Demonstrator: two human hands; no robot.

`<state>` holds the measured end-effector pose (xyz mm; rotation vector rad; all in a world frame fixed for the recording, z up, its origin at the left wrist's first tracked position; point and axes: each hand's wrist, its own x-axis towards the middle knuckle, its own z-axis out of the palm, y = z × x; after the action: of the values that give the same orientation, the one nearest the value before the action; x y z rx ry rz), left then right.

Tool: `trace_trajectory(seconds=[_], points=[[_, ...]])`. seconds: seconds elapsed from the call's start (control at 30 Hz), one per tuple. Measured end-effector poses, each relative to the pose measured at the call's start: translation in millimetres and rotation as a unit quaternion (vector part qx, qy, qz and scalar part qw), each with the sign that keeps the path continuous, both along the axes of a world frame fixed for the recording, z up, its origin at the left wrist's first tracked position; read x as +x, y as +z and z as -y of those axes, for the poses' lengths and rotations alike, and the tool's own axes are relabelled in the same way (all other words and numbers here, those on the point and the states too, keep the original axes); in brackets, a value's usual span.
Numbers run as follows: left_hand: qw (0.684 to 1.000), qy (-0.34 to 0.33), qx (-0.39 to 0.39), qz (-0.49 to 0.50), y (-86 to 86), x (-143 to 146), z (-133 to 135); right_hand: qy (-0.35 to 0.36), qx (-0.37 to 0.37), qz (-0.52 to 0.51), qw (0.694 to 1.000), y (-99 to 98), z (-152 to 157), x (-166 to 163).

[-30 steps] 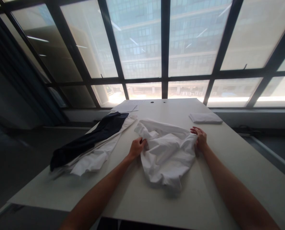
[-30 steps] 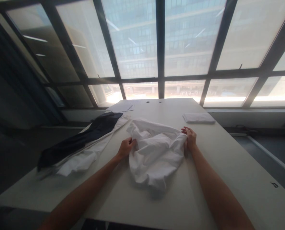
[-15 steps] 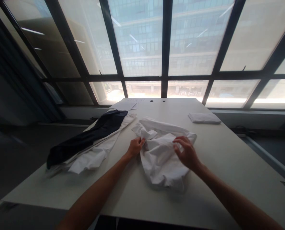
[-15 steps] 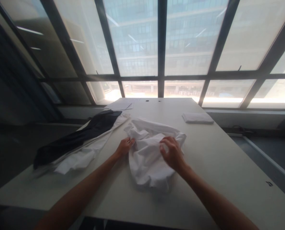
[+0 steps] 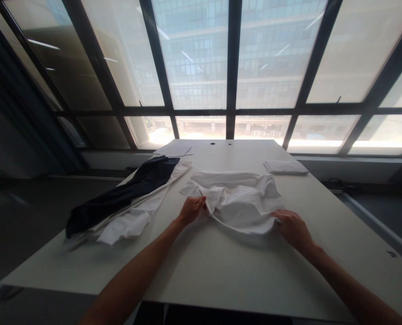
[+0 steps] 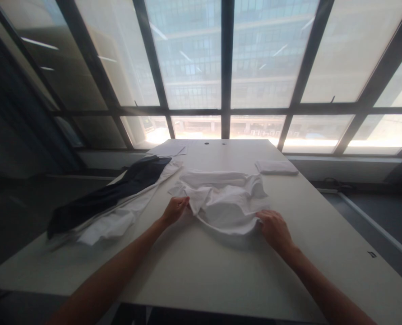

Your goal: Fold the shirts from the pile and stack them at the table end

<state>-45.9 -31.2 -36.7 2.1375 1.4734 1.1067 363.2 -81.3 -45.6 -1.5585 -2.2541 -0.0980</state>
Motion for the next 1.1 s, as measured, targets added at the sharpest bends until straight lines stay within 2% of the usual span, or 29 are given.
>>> trace_trajectory(seconds=[0.1, 0.17, 0.27, 0.37, 0.47, 0.73, 0.93, 1.03, 1.1], points=[[0.997, -0.015, 0.08, -0.005, 9.6, -4.3, 0.0, -0.092, 0.021, -0.045, 0.995, -18.8, -32.6, 65.1], [0.993, -0.018, 0.108, -0.043, 11.2, -13.7, -4.3, -0.117, 0.014, -0.066, 0.991, -32.7, -47.2, 98.4], [0.987, -0.061, 0.073, -0.127, 1.1, -34.8, -14.5, -0.13, 0.003, -0.076, 0.989, -49.0, -57.9, 124.9], [0.98, -0.086, 0.014, -0.181, -15.8, -51.4, -25.0, -0.128, 0.004, -0.069, 0.989, -56.4, -61.2, 130.1], [0.979, -0.096, -0.003, -0.18, -24.5, -54.2, -32.3, -0.13, 0.0, -0.073, 0.989, -56.8, -64.7, 130.8], [0.987, -0.084, -0.02, -0.136, -9.4, -49.6, -32.4, -0.18, -0.007, -0.166, 0.97, -59.9, -80.8, 162.4], [0.986, -0.143, -0.011, -0.086, -8.8, -51.1, -28.7, -0.079, 0.024, -0.175, 0.981, -66.1, -86.6, 169.1], [0.981, -0.176, -0.042, -0.065, -10.3, -42.3, -26.6, -0.059, -0.006, -0.177, 0.982, -62.9, -86.9, 167.0], [0.983, -0.167, -0.067, -0.036, -7.4, -38.4, -24.4, -0.051, -0.028, -0.204, 0.977, -56.7, -85.7, 166.1]])
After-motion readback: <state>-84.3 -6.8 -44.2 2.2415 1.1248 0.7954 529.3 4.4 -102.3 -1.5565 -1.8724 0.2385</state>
